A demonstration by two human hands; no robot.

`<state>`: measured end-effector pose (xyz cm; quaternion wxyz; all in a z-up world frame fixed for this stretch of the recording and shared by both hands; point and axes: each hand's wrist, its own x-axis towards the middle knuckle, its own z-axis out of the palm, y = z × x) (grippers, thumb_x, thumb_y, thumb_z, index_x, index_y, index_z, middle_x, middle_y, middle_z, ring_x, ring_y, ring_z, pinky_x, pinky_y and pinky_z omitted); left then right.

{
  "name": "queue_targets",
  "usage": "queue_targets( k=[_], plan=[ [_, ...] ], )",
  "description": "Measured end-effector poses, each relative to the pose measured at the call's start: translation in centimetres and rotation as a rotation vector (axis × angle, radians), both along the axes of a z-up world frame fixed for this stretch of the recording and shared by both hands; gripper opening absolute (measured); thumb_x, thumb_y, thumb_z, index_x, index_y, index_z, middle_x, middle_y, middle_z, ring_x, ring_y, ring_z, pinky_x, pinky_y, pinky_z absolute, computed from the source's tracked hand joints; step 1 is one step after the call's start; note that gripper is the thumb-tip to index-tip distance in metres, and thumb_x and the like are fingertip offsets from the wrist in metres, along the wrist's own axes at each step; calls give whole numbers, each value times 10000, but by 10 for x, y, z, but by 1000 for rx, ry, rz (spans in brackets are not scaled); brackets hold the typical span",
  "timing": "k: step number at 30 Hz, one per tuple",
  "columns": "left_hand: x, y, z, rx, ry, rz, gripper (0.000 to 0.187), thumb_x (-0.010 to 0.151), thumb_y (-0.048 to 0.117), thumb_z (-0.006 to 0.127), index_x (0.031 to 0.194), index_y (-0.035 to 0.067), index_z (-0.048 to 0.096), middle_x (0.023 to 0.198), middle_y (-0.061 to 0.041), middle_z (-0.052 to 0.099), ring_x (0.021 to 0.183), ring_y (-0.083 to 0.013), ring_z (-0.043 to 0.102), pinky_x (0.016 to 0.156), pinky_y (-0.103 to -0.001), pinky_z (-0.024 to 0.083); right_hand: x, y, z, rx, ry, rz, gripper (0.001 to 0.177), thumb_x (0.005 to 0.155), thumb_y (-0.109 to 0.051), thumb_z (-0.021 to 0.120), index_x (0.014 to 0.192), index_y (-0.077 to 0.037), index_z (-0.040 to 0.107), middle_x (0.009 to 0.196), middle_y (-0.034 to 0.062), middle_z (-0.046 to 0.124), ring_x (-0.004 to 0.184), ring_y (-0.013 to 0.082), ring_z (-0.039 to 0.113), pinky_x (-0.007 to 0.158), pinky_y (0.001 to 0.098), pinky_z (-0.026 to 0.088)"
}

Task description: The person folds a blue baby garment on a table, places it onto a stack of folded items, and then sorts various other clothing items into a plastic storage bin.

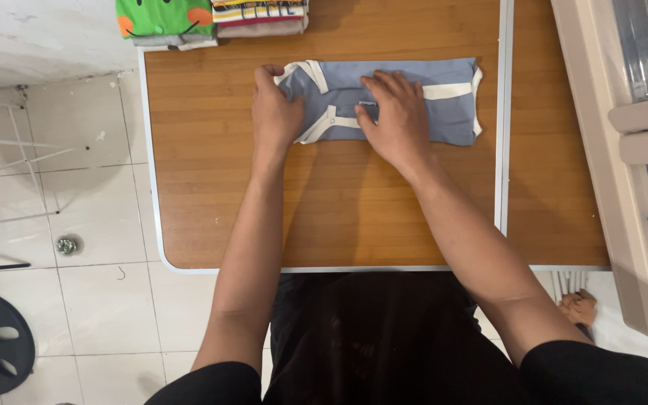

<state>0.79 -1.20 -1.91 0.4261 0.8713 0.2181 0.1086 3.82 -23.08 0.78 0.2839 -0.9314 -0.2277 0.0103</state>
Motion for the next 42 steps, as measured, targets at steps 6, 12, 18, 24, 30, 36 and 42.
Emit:
queue_targets(
  k=[6, 12, 18, 24, 30, 36, 42],
  plan=[
    [-5, 6, 5, 25, 63, 58, 546, 792, -14, 657, 1295, 31, 449, 929, -221, 675, 923, -404, 653, 811, -471, 520, -4, -1, -10, -9, -70, 9, 460, 916, -225, 777, 1330, -62, 661, 1444, 174, 545, 1398, 407, 440, 1145, 641, 302],
    [-6, 12, 15, -21, 86, 16, 517, 806, 72, 735, 1275, 43, 519, 815, -102, 708, 798, -300, 720, 733, -421, 557, -5, 0, -11, -9, -49, 3, 469, 915, -228, 779, 1339, -64, 662, 1458, 168, 528, 1410, 402, 424, 1156, 643, 289],
    [-2, 7, 27, -355, -56, -94, 595, 868, 29, 764, 1385, 41, 471, 1001, -111, 681, 877, -189, 726, 692, -322, 609, 0, 0, -7, 36, -23, 7, 444, 939, -247, 767, 1324, -50, 668, 1420, 186, 563, 1376, 394, 452, 1139, 600, 309],
    [8, -32, 51, -631, -139, -238, 614, 920, -5, 712, 1432, 61, 381, 1015, -103, 663, 836, -157, 747, 622, -263, 616, 5, -9, 7, 358, 227, -63, 354, 1040, -304, 678, 1294, -59, 702, 1250, 135, 715, 1193, 291, 633, 1024, 420, 492],
    [21, -81, 52, -724, -169, -354, 607, 929, -3, 726, 1435, 59, 397, 1031, -109, 639, 829, -149, 711, 650, -269, 597, 6, -34, 8, 783, 659, -40, 335, 1103, -343, 622, 1187, -29, 706, 1039, 65, 707, 1012, 128, 661, 904, 308, 534],
    [26, -106, 42, -986, -206, -463, 460, 1064, 59, 618, 1493, 68, 452, 1169, -118, 681, 1015, -187, 704, 856, -314, 632, 15, -79, 26, 943, 718, -36, 314, 965, -81, 671, 1264, 5, 625, 1113, 30, 706, 1036, 122, 665, 901, 271, 538],
    [0, -103, 47, -41, -292, -575, 886, 771, 191, 872, 1524, 145, 407, 1532, -175, 425, 1454, -369, 378, 1204, -519, 353, 27, -122, 13, 903, 706, -268, 332, 944, 13, 566, 1265, 21, 652, 1107, 37, 700, 971, 103, 666, 826, 265, 555]
  ],
)
